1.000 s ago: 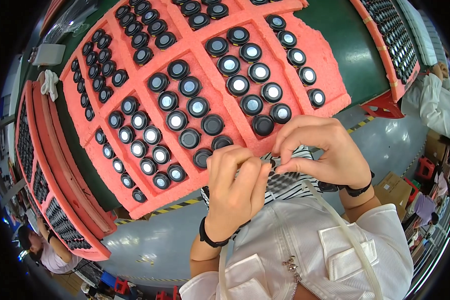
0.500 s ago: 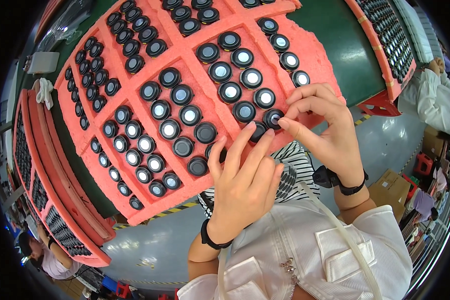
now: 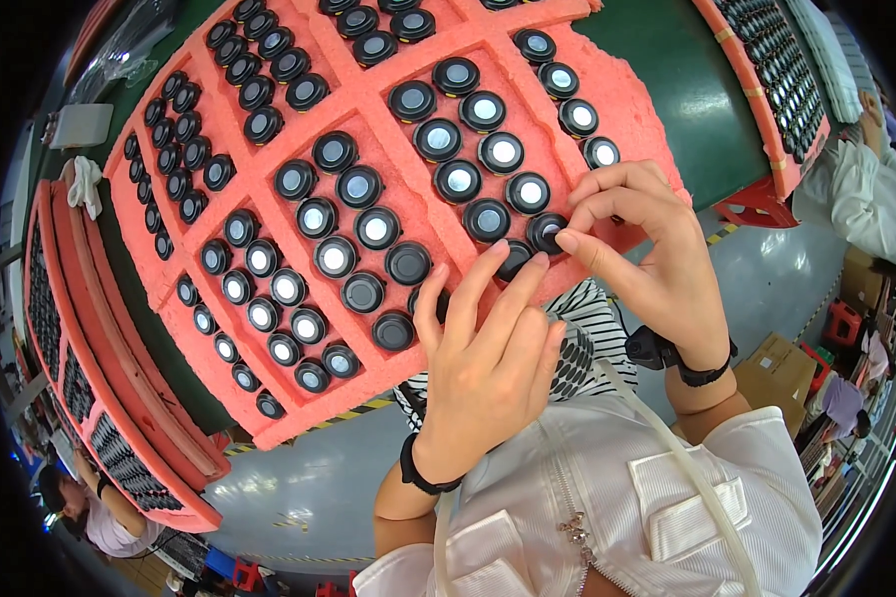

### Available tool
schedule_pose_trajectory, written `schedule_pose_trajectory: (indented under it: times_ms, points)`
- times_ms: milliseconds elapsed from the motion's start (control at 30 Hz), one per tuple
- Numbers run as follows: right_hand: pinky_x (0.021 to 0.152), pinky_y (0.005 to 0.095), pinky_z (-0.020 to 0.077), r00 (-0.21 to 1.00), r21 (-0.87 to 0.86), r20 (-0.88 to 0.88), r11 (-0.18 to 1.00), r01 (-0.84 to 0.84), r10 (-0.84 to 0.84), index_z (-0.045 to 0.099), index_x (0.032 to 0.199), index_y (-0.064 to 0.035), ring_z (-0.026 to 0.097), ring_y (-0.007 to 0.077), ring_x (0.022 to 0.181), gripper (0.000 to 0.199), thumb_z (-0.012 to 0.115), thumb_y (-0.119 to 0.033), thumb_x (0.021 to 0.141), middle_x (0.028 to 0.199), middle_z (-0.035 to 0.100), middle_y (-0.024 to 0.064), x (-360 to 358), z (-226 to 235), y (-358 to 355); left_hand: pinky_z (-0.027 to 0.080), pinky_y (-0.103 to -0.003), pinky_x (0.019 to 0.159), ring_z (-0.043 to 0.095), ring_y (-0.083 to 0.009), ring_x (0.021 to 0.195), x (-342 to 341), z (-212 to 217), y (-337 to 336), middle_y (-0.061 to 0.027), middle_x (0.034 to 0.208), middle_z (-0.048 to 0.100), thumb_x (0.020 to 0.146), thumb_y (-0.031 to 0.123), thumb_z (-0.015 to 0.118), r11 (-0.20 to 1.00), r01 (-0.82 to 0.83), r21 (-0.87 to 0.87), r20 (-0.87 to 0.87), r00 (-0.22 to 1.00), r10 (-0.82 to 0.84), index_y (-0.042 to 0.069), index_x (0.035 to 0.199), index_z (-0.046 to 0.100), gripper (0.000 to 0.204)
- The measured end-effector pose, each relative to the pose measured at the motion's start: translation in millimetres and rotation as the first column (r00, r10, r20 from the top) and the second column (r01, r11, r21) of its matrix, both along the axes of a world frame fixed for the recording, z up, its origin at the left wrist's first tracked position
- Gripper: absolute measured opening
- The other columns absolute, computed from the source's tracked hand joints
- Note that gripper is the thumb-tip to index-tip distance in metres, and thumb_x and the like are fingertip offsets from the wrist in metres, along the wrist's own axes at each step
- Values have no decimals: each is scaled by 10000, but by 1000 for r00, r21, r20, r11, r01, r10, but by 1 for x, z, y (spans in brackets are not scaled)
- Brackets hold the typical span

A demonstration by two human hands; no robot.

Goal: Manually picking small electronic components from a strip and placing them into a foam sorting tray.

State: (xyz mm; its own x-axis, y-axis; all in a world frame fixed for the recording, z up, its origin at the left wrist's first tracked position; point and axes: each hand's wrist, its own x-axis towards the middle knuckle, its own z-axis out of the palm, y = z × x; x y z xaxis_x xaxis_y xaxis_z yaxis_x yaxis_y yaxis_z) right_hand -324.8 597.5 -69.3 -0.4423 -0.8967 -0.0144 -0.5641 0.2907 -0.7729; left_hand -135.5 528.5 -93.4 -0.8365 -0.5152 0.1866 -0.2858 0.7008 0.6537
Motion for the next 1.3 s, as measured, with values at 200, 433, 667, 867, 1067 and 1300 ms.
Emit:
schedule_pose_trajectory:
  times_ms: [200, 433, 667, 867, 1067, 1300]
  points:
    - [816, 317, 491, 999, -13, -50, 1000, -12, 11, 720, 849, -9, 637, 198, 946, 131, 819, -79, 799, 1022, 710, 74, 0, -3, -1, 312, -565, 1128, 555, -354, 1303, 0, -1, 0, -91, 1324, 683, 951, 167, 640, 1000, 3, 1, -8, 1000, -3, 26, 856, 612, 172]
    - [726, 283, 498, 994, -16, -113, 1000, -17, 16, 721, 879, -14, 639, 188, 886, 150, 822, -48, 775, 1008, 706, 67, 1, -6, -1, 323, -563, 1124, 557, -361, 1295, 0, -1, -2, -96, 1317, 685, 976, 160, 610, 999, 7, 31, -29, 1000, -7, 20, 860, 614, 182]
    - [760, 289, 532, 975, -78, 199, 994, -82, 96, 709, 939, -13, 652, 188, 934, 202, 839, -63, 792, 1089, 677, 97, 8, 10, 4, 380, -593, 1096, 563, -379, 1271, 10, -7, -7, -152, 1315, 640, 937, 128, 654, 981, 0, 192, -176, 984, 34, 2, 901, 632, 133]
    - [825, 301, 548, 847, -137, 406, 939, -316, 344, 701, 931, -6, 661, 189, 992, 225, 866, -88, 801, 1130, 655, 125, 2, 4, 12, 421, -586, 1075, 575, -414, 1241, 6, -6, -7, -197, 1237, 623, 936, 107, 665, 979, -15, 205, -231, 971, 63, -14, 919, 632, 127]
    - [842, 317, 541, 709, -40, 669, 963, -265, 223, 713, 903, -6, 665, 194, 982, 229, 887, -70, 769, 1099, 665, 124, -1, 4, 13, 446, -559, 1013, 592, -403, 1207, 5, -7, -2, -188, 1191, 624, 918, 92, 689, 979, -7, 203, -264, 963, 62, -3, 887, 636, 112]
    - [802, 322, 525, 801, -61, 521, 949, -309, 294, 730, 850, -12, 656, 169, 972, 204, 896, -61, 742, 1001, 695, 89, -6, 13, 10, 375, -485, 985, 614, -345, 1153, 7, 9, 7, -116, 1140, 667, 908, 139, 695, 985, -174, 7, -34, 984, 174, 37, 833, 636, 140]
